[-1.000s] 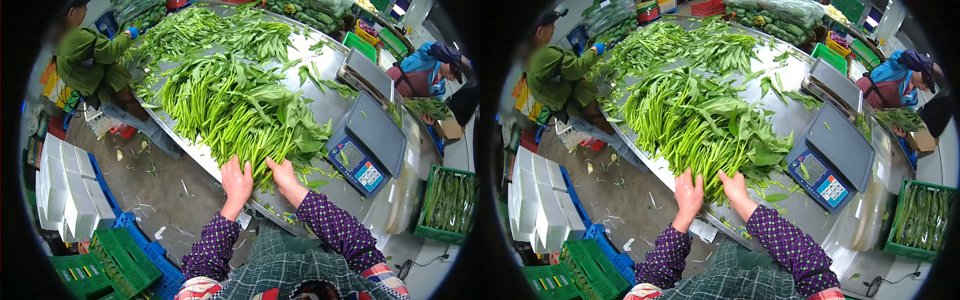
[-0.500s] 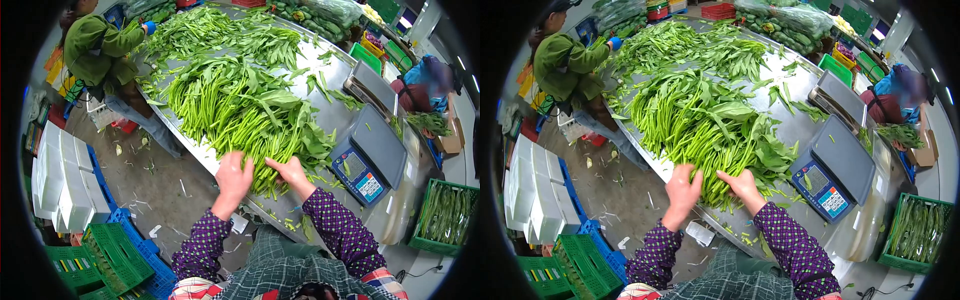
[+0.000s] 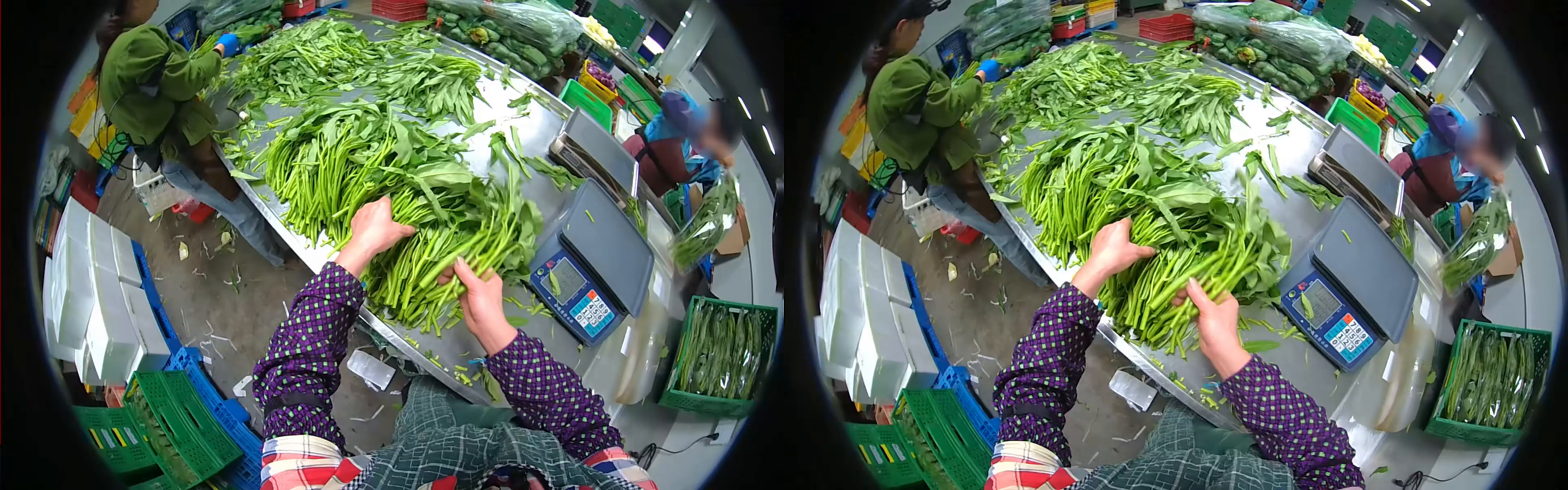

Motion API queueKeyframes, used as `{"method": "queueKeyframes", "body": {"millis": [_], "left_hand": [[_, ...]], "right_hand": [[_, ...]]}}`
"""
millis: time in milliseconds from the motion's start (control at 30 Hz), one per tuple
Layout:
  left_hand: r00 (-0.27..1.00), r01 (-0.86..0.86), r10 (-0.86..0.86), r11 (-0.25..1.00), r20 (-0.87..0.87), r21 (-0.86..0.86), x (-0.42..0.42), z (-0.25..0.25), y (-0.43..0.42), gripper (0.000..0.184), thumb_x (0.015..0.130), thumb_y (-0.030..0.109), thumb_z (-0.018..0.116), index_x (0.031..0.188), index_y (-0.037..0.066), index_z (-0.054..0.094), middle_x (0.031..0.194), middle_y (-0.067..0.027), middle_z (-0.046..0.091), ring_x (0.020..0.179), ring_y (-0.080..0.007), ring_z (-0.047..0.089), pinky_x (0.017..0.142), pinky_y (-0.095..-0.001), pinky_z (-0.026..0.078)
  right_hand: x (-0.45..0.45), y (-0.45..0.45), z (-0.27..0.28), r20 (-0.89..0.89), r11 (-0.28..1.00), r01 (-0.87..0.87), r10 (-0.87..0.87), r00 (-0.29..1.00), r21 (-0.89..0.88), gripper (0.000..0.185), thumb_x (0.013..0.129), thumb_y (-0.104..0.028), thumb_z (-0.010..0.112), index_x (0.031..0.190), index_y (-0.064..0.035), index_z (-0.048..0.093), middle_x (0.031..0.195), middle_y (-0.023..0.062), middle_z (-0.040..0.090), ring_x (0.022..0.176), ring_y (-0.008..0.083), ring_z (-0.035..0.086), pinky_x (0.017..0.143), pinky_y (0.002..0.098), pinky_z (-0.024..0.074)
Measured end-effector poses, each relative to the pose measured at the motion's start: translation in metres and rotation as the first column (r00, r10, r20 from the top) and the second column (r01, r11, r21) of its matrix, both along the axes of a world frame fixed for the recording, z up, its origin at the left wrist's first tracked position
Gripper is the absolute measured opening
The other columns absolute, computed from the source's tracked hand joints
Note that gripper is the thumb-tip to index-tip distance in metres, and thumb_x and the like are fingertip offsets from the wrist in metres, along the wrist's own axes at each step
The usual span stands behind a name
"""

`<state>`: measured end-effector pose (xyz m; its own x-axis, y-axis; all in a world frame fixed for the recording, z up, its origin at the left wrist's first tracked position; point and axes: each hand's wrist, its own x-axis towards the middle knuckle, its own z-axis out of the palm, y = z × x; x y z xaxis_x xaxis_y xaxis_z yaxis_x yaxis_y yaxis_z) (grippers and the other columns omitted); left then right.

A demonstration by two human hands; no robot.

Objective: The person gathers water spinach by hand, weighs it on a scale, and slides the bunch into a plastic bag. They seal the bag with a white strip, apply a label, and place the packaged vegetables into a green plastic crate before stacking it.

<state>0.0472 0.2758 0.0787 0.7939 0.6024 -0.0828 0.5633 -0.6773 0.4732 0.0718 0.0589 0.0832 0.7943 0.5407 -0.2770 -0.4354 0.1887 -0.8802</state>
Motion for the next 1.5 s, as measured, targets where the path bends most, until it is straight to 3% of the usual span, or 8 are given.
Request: {"method": "queueKeyframes", "body": {"millis": [133,633,833,933,1067,1233,1333,1500], "left_hand": [[0.986,0.087,-0.034,0.941,0.163,-0.327,-0.003,0.02,0.018,0.041,0.062,0.026,0.08,0.088,-0.003,0.067,0.081,-0.0167,0.067,0.072,-0.0227,0.064,0.07,-0.0361,0.05],[0.957,0.037,0.008,0.988,0.289,-0.148,-0.039,-0.006,-0.073,0.035,0.075,0.023,0.072,0.093,-0.001,0.056,0.084,-0.022,0.064,0.079,-0.0393,0.062,0.068,-0.0452,0.048],[0.927,0.217,-0.191,0.975,0.323,-0.046,-0.046,0.007,-0.083,0.053,0.071,0.014,0.068,0.118,-0.003,0.051,0.105,-0.0214,0.055,0.092,-0.0336,0.06,0.075,-0.0422,0.051],[0.904,0.417,-0.306,0.789,0.299,-0.451,-0.057,0.036,-0.035,0.052,0.066,0.013,0.071,0.115,-0.001,0.059,0.101,-0.017,0.06,0.088,-0.0269,0.062,0.08,-0.0365,0.05],[0.864,-0.234,0.036,0.912,0.502,0.338,-0.024,0.002,0.028,0.051,0.069,0.013,0.071,0.113,-0.002,0.052,0.114,-0.0156,0.053,0.105,-0.0328,0.051,0.088,-0.0408,0.045],[0.991,-0.122,0.086,0.883,0.1,0.454,0.009,0.006,0.052,0.041,0.067,0.025,0.076,0.098,0.004,0.061,0.106,-0.0127,0.056,0.101,-0.0285,0.056,0.084,-0.0426,0.045],[0.97,-0.142,0.076,0.947,0.231,0.287,0.016,0.018,0.059,0.025,0.066,0.024,0.073,0.076,0.002,0.067,0.083,-0.0159,0.066,0.078,-0.0332,0.065,0.068,-0.0451,0.051],[0.955,0.068,0.057,0.912,0.29,-0.404,0.017,0.018,0.027,0.041,0.067,0.028,0.074,0.088,-0.006,0.068,0.08,-0.0211,0.068,0.073,-0.0284,0.067,0.07,-0.0376,0.052]], "right_hand": [[0.014,0.013,-0.004,0.073,0.994,-0.071,0.078,0.994,-0.088,0.019,0.089,-0.013,0.061,0.102,0.001,0.057,0.083,0.0075,0.064,0.071,0.0169,0.063,0.064,0.0289,0.051],[0.029,0.023,0.004,-0.212,0.959,-0.275,0.255,0.943,-0.069,0.038,0.091,-0.039,0.054,0.112,-0.0081,0.058,0.1,0.0056,0.064,0.086,0.0204,0.062,0.073,0.0342,0.049],[0.038,0.041,0.0,-0.134,0.984,-0.164,0.154,0.979,-0.067,0.019,0.079,-0.007,0.072,0.096,0.0002,0.065,0.089,0.0061,0.067,0.073,0.0158,0.064,0.066,0.0294,0.0512],[0.045,0.028,-0.005,-0.159,0.97,-0.243,0.238,0.958,-0.011,0.023,0.079,-0.002,0.069,0.101,0.0027,0.062,0.091,0.0094,0.068,0.075,0.0176,0.066,0.067,0.0314,0.0549],[0.04,0.023,-0.01,-0.18,0.98,-0.196,0.199,0.963,0.034,0.025,0.078,0.0,0.07,0.101,0.0027,0.061,0.091,0.009,0.067,0.077,0.0175,0.065,0.07,0.031,0.0549],[0.036,0.022,0.013,-0.073,0.998,-0.046,0.05,0.996,0.05,0.034,0.075,0.001,0.072,0.107,0.0029,0.058,0.095,0.008,0.066,0.083,0.0156,0.064,0.078,0.0299,0.0518],[0.035,0.012,0.025,-0.025,0.997,-0.021,0.023,0.999,0.077,0.038,0.074,0.0,0.074,0.108,0.0036,0.056,0.099,0.0087,0.065,0.084,0.016,0.064,0.079,0.0299,0.0513],[0.035,0.028,0.013,-0.023,0.998,-0.066,0.066,0.998,0.019,0.039,0.073,-0.003,0.076,0.108,0.0037,0.058,0.099,0.0085,0.066,0.087,0.0155,0.063,0.08,0.0297,0.0505]]}}
